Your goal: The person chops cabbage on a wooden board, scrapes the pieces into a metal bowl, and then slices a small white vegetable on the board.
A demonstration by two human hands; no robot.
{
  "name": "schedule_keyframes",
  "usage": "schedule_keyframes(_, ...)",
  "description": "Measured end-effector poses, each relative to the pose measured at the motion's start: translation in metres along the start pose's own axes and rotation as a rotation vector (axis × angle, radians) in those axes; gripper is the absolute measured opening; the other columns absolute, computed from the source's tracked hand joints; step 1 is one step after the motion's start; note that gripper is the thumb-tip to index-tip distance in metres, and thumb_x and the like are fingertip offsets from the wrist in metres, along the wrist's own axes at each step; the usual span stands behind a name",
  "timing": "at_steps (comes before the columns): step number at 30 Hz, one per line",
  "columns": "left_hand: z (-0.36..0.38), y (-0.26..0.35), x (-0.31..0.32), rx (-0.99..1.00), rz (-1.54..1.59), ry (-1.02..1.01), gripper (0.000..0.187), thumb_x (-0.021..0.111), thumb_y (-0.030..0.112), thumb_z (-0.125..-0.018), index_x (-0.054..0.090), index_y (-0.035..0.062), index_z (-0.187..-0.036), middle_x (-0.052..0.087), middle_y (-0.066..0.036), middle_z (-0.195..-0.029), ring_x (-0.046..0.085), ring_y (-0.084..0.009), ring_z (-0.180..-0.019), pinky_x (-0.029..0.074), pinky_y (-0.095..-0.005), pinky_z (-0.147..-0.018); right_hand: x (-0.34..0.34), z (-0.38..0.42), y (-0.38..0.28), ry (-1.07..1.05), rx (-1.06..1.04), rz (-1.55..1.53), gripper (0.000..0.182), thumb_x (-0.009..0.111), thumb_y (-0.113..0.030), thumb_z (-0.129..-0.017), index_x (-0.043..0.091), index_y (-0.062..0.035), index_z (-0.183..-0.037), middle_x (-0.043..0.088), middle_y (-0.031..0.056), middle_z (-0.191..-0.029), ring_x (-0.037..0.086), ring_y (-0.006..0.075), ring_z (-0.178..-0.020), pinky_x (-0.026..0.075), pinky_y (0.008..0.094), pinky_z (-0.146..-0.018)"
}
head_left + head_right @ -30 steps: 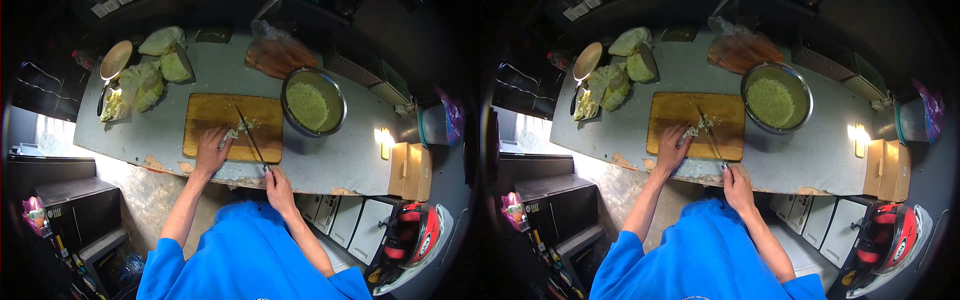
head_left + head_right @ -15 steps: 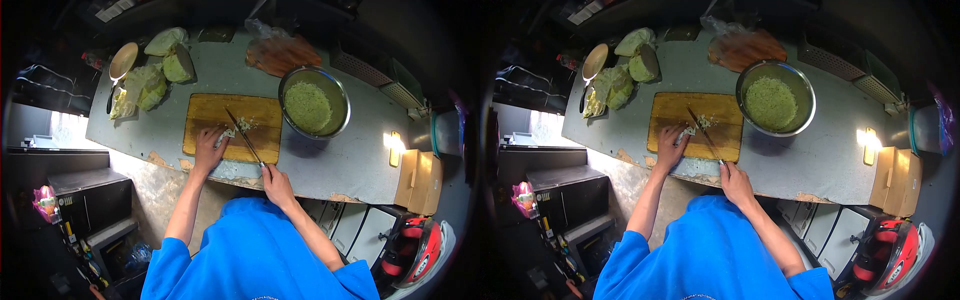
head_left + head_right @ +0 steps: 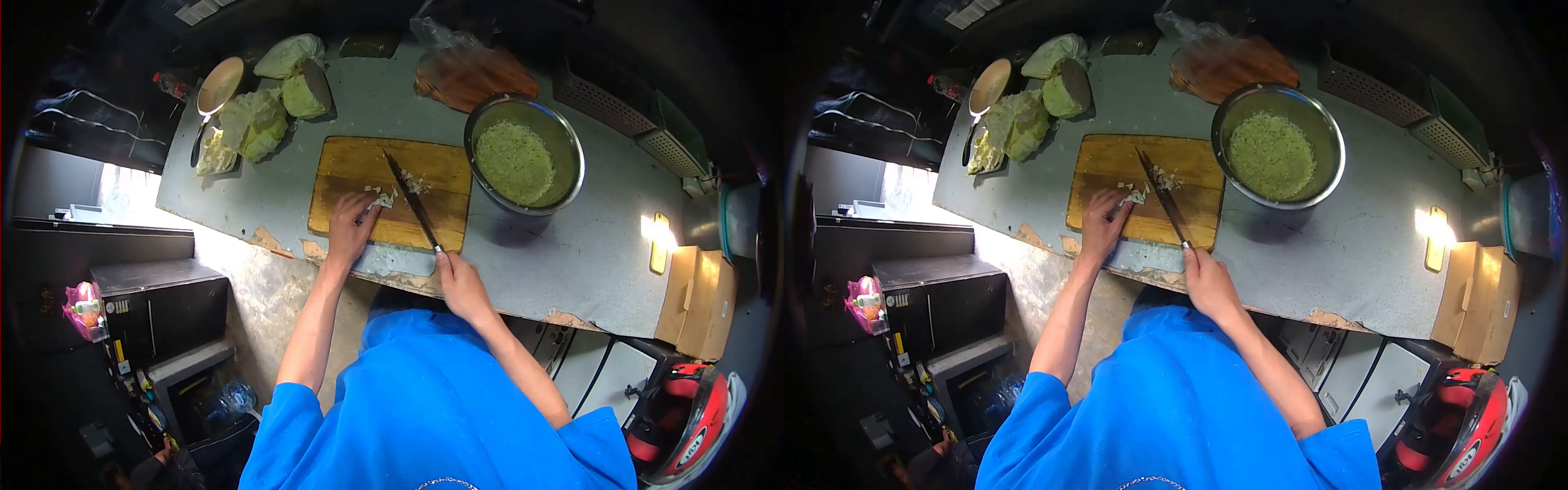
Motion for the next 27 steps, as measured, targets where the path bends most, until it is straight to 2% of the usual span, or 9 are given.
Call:
schedule_keyframes(1,-0.001,0.001,0.000,0.003,-0.005,0.019,0.022,0.075,0.014,-0.091,0.076,0.0019,-0.109,0.075,-0.014,-0.114,0.063,-0.0348,-0.113,0.050,-0.0433,-0.098,0.008,0.001,0.001,0.062,-0.111,0.010,0.043,0.043,-0.037,-0.110,0.060,0.0025,-0.107,0.068,0.0342,-0.091,0.062,0.0572,-0.092,0.047,0.0610,-0.082)
schedule_keyframes(5,-0.002,0.001,0.003,0.011,-0.027,0.039,0.020,0.075,0.014,-0.090,0.076,0.0023,-0.106,0.075,-0.013,-0.112,0.064,-0.0339,-0.110,0.050,-0.0431,-0.096,0.032,0.003,-0.001,0.058,-0.102,0.054,0.041,0.042,-0.035,-0.110,0.058,0.0029,-0.107,0.067,0.0366,-0.088,0.061,0.0597,-0.090,0.046,0.0645,-0.083)
schedule_keyframes(8,-0.003,-0.001,0.004,0.027,-0.059,0.027,0.021,0.077,0.012,-0.088,0.076,0.0009,-0.105,0.075,-0.015,-0.111,0.065,-0.0359,-0.108,0.050,-0.0438,-0.096,0.042,0.003,0.002,0.049,-0.057,0.104,0.041,0.042,-0.035,-0.110,0.057,0.0034,-0.105,0.066,0.0380,-0.086,0.061,0.0610,-0.088,0.047,0.0651,-0.083)
schedule_keyframes(11,-0.004,-0.007,0.006,0.067,-0.083,0.033,0.021,0.077,0.012,-0.087,0.076,0.0017,-0.105,0.074,-0.014,-0.111,0.065,-0.0350,-0.108,0.050,-0.0436,-0.094,0.049,0.003,-0.002,0.065,-0.012,0.266,0.041,0.042,-0.035,-0.110,0.056,0.0040,-0.105,0.065,0.0377,-0.081,0.062,0.0604,-0.086,0.048,0.0647,-0.081)
schedule_keyframes(15,-0.007,-0.009,0.001,0.120,-0.081,-0.008,0.020,0.078,0.011,-0.086,0.076,0.0024,-0.104,0.074,-0.013,-0.109,0.066,-0.0332,-0.105,0.051,-0.0433,-0.091,0.059,-0.006,-0.013,0.117,0.029,0.300,0.038,0.044,-0.033,-0.109,0.055,0.0031,-0.106,0.065,0.0358,-0.078,0.062,0.0593,-0.083,0.049,0.0631,-0.080)
schedule_keyframes(17,-0.013,-0.015,-0.003,0.148,-0.058,-0.029,0.020,0.078,0.011,-0.086,0.077,0.0026,-0.104,0.075,-0.012,-0.108,0.066,-0.0327,-0.103,0.051,-0.0431,-0.090,0.058,-0.013,-0.015,0.157,-0.007,0.128,0.035,0.045,-0.031,-0.109,0.056,0.0016,-0.104,0.065,0.0337,-0.076,0.062,0.0575,-0.080,0.048,0.0620,-0.077)
schedule_keyframes(20,-0.017,-0.018,-0.009,0.191,0.035,-0.110,0.018,0.078,0.010,-0.086,0.077,0.0026,-0.102,0.075,-0.012,-0.105,0.067,-0.0326,-0.101,0.052,-0.0426,-0.088,0.054,-0.002,-0.025,0.201,0.054,-0.022,0.035,0.046,-0.032,-0.109,0.058,0.0003,-0.101,0.065,0.0326,-0.077,0.061,0.0566,-0.079,0.046,0.0622,-0.075)
schedule_keyframes(27,-0.015,-0.018,-0.002,0.161,0.058,-0.063,0.017,0.078,0.008,-0.083,0.077,0.0031,-0.100,0.075,-0.011,-0.103,0.066,-0.0308,-0.097,0.051,-0.0422,-0.085,0.086,0.026,-0.024,0.328,0.109,-0.007,0.032,0.049,-0.029,-0.108,0.058,0.0002,-0.099,0.063,0.0285,-0.070,0.063,0.0530,-0.075,0.046,0.0588,-0.067)
Point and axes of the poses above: each hand's wrist, its own z-axis away from the middle knuckle, its own x-axis out of the palm, y = z × x, the point moved 4 cm from there along -z, towards the middle knuckle
